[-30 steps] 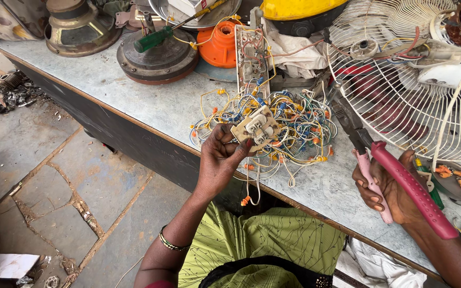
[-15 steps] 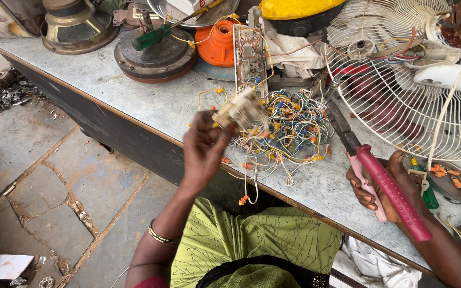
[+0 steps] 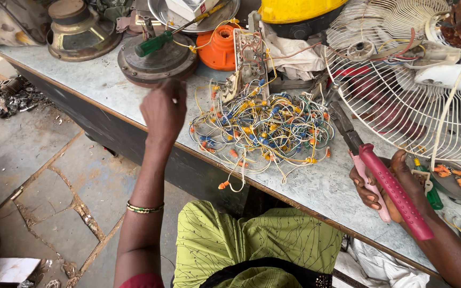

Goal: The person uses pliers to strip insulation from multiple small wires and then twists the exposed ends. The work is performed on a cluttered workbench containing various electrical components and tools.

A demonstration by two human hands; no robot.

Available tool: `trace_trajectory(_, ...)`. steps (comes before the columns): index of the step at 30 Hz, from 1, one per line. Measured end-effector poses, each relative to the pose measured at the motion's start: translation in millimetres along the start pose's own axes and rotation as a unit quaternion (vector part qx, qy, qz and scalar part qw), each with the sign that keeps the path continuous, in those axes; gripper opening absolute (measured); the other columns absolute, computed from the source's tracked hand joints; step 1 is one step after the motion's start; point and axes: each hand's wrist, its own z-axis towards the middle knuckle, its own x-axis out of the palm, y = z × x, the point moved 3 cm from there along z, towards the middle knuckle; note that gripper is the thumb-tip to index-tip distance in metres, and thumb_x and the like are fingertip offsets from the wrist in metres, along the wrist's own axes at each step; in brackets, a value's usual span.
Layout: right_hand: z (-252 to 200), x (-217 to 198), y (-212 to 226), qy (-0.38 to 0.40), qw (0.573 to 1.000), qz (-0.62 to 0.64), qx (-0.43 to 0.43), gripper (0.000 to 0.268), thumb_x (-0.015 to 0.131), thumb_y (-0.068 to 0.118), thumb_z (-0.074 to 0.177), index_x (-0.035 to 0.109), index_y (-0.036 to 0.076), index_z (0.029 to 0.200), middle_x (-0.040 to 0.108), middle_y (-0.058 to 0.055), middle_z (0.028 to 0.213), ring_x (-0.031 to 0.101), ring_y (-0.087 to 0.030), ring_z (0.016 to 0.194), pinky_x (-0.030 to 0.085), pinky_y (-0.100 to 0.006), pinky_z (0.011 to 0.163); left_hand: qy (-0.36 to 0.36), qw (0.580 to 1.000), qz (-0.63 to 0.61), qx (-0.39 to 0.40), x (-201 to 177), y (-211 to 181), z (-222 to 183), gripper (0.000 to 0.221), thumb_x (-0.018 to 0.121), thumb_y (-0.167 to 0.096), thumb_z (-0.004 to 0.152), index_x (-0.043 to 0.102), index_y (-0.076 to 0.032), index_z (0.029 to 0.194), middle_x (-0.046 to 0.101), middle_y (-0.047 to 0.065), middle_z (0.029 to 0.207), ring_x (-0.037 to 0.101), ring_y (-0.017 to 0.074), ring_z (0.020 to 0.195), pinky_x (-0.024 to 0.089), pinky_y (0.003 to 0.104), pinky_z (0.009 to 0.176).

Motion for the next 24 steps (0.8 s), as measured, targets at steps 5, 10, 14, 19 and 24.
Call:
trace_trajectory(5, 0.8, -9.9, -7.0, -0.023, 1.0, 0.009, 0.011, 0.099, 0.031, 0.082, 0.093, 0.043, -0.002, 0.144, 0.052, -0.013, 0.087, 0.046, -0.012, 0.056, 0.039, -0.027, 0.041, 0.005, 0.995, -0.004, 0.101, 10.3, -39.6, -21.3, 0.052, 0.072, -0.054, 0.092, 0.082, -0.005, 0.08, 0.073, 0.013, 0.073, 0.069, 0.0305, 0.062, 0.05, 0.043, 0.054)
trace_trajectory(10, 1.8, -14.6, -9.1, -0.009, 1.0, 0.017, 0.003, 0.098, 0.033, 0.082, 0.093, 0.043, -0.001, 0.143, 0.054, -0.013, 0.088, 0.049, -0.011, 0.054, 0.042, -0.026, 0.04, 0.093, 0.977, -0.193, 0.001, 33.5, -35.6, 0.2, 0.04, 0.072, -0.042, 0.096, 0.082, -0.004, 0.091, 0.078, 0.011, 0.082, 0.072, 0.0192, 0.069, 0.053, 0.035, 0.061)
trace_trajectory(14, 1.9, -14.0, -5.8, -0.024, 1.0, -0.019, 0.004, 0.095, 0.035, 0.082, 0.093, 0.048, -0.005, 0.128, 0.054, -0.012, 0.084, 0.05, -0.012, 0.052, 0.043, -0.027, 0.039, -0.097, 0.933, -0.326, 0.121, 20.2, -42.9, 8.1, 0.029, 0.067, -0.027, 0.107, 0.075, 0.0, 0.113, 0.076, 0.012, 0.104, 0.071, 0.0132, 0.09, 0.058, 0.033, 0.076)
trace_trajectory(19, 2.4, -7.3, -1.2, -0.074, 0.994, -0.073, 0.018, 0.091, 0.033, 0.083, 0.087, 0.054, -0.001, 0.117, 0.056, -0.01, 0.081, 0.049, -0.011, 0.048, 0.043, -0.026, 0.036, -0.274, 0.9, -0.072, 0.331, 30.0, -57.2, 61.3, 0.008, 0.065, -0.006, 0.103, 0.067, 0.001, 0.108, 0.067, 0.017, 0.094, 0.062, 0.0329, 0.084, 0.047, 0.045, 0.071)
trace_trajectory(24, -0.5, 2.3, 9.6, -0.084, 0.993, -0.08, -0.001, 0.092, 0.032, 0.083, 0.091, 0.053, -0.005, 0.11, 0.054, -0.01, 0.078, 0.05, -0.012, 0.049, 0.045, -0.027, 0.038, -0.32, 0.878, -0.225, 0.277, 32.6, -66.5, 142.8, 0.008, 0.069, -0.009, 0.105, 0.062, -0.006, 0.101, 0.065, 0.012, 0.083, 0.061, 0.0277, 0.07, 0.044, 0.046, 0.066)
